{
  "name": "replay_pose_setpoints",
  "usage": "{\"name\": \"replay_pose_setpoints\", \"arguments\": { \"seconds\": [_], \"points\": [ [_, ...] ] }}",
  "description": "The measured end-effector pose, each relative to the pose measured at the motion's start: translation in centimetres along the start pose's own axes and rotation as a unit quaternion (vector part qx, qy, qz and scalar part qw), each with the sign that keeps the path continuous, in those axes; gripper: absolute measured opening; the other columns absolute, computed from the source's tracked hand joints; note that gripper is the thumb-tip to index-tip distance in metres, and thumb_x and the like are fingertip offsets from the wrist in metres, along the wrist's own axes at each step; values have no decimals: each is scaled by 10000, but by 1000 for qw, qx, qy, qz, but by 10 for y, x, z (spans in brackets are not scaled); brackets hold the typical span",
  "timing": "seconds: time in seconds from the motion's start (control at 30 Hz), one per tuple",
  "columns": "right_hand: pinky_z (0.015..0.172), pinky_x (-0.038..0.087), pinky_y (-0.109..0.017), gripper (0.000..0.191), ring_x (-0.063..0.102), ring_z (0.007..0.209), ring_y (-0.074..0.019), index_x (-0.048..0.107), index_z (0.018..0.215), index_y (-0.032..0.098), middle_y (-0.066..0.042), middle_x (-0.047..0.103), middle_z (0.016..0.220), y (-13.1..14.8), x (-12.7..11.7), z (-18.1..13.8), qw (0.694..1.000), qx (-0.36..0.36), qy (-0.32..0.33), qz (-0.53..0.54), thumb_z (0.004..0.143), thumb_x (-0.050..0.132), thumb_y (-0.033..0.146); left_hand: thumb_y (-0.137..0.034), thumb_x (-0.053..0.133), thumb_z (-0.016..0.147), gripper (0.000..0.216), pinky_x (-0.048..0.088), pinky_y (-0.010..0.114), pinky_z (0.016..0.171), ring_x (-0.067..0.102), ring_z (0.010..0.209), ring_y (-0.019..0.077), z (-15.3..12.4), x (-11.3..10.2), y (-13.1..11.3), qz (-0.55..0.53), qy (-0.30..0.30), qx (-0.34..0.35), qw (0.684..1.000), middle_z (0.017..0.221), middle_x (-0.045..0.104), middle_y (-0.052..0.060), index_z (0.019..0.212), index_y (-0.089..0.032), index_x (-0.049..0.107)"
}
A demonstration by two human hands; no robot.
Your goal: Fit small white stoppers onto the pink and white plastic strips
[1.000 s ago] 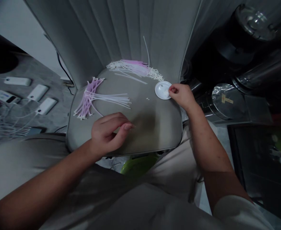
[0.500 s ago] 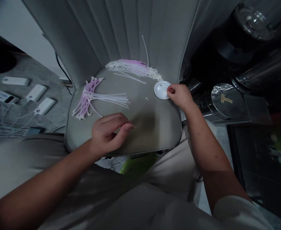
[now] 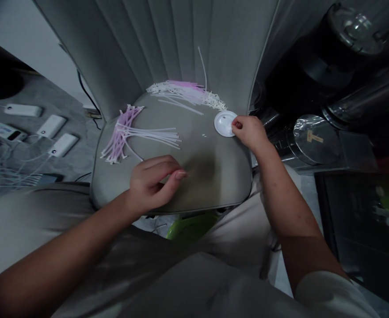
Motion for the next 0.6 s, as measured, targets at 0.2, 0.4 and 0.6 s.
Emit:
{"name": "replay_pose_setpoints", "arguments": {
  "seconds": [0.2,0.4,0.6],
  "points": [
    [657,404,-300,216,626,711,-194,799,884,151,-74,755,791,1,1,0,1000,1,3,-14,780,621,213,-199,550,967,209,439,226,566,577,597,108,-1,1,0,-5,0,-10,1000,648,632,16,765,-188,604],
    [671,416,-310,217,640,706,-200,803,897,148,-83,761,800,3,1,1,1000,0,7,-20,787,623,198,-199,556,963,219,442,229,566,589,597,110,0,2,1,-4,-6,-11,1000,644,639,24,752,-180,610],
    [680,416,-318,229,645,727,-213,805,915,151,-89,770,824,4,2,0,999,3,8,-34,791,620,201,-182,584,944,197,429,234,552,578,583,110,-1,3,1,-11,-7,-2,1000,636,636,30,750,-165,616]
  ]
}}
Point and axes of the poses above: each hand's wrist, its own z-axis towards the middle knuckle, its own x-axis out of the palm, y = z × x, the point moved 1 cm from there along z, towards the middle knuckle
